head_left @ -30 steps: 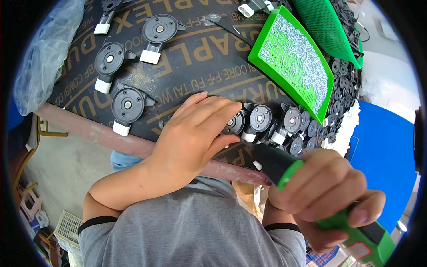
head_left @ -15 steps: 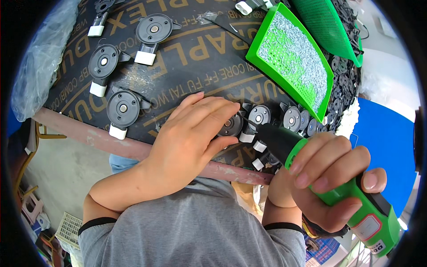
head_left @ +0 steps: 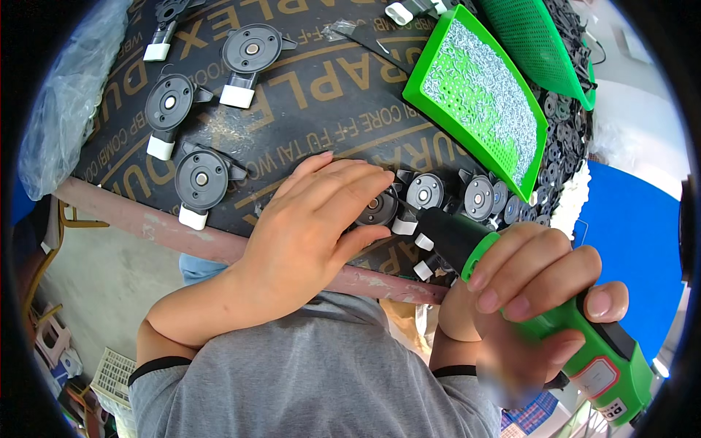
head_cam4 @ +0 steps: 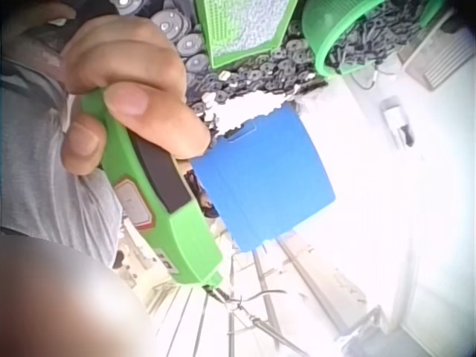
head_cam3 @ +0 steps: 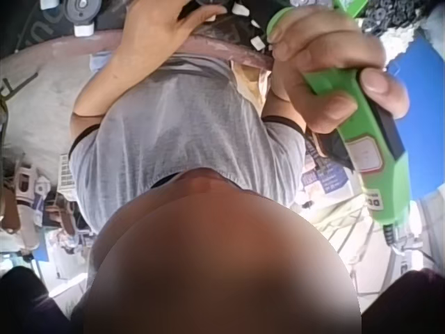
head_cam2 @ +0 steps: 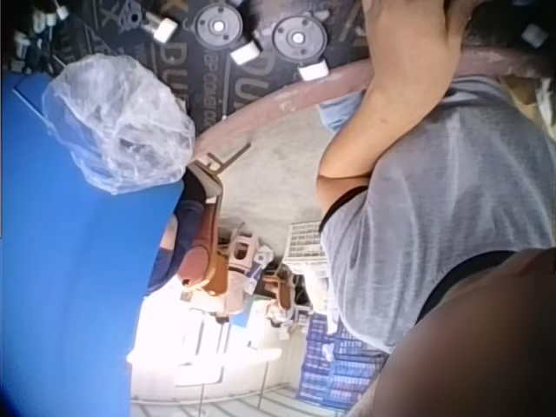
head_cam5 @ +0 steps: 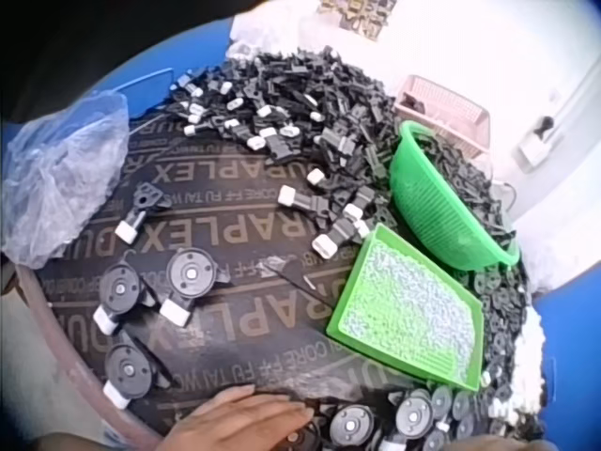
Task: Assembling small electronic motors by picking screws from a tray and using an electric screwdriver.
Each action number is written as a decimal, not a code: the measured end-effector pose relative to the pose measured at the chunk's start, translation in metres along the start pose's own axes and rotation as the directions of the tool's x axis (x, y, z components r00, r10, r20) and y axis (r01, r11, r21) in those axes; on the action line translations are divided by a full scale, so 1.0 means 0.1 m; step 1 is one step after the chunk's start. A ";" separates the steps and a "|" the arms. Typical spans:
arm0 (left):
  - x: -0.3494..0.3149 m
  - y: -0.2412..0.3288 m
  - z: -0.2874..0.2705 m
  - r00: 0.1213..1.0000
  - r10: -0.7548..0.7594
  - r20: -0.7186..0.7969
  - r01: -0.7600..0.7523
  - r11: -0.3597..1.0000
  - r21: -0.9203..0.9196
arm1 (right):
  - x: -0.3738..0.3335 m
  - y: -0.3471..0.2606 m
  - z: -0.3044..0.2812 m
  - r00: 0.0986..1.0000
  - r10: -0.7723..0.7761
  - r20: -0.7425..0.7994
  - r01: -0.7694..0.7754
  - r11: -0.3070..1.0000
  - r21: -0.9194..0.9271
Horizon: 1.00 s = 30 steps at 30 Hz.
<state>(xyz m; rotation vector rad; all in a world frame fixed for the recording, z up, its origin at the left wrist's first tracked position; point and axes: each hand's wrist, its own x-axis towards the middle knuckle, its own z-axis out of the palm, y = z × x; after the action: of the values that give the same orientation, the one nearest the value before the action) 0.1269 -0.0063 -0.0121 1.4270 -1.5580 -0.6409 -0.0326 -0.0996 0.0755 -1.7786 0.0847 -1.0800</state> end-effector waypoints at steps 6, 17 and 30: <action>-0.01 -0.01 0.01 1.000 0.022 -0.016 -0.021 0.999 0.031 | 0.00 0.01 0.00 1.000 0.016 -0.014 -0.016 1.000 0.002; -0.05 0.00 0.03 0.995 0.095 -0.023 -0.090 0.978 0.186 | -0.01 -0.05 0.03 0.982 -0.115 -0.148 0.115 0.993 -0.013; 0.01 0.00 -0.03 0.995 0.016 -0.094 -0.014 1.000 0.017 | -0.05 -0.06 0.15 0.959 -0.141 -0.245 0.165 0.983 0.081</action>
<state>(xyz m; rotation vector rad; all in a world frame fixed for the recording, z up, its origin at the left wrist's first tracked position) 0.1298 -0.0064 -0.0100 1.4359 -1.5016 -0.5453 -0.0281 -0.0832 0.0759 -1.5788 0.0377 -1.3836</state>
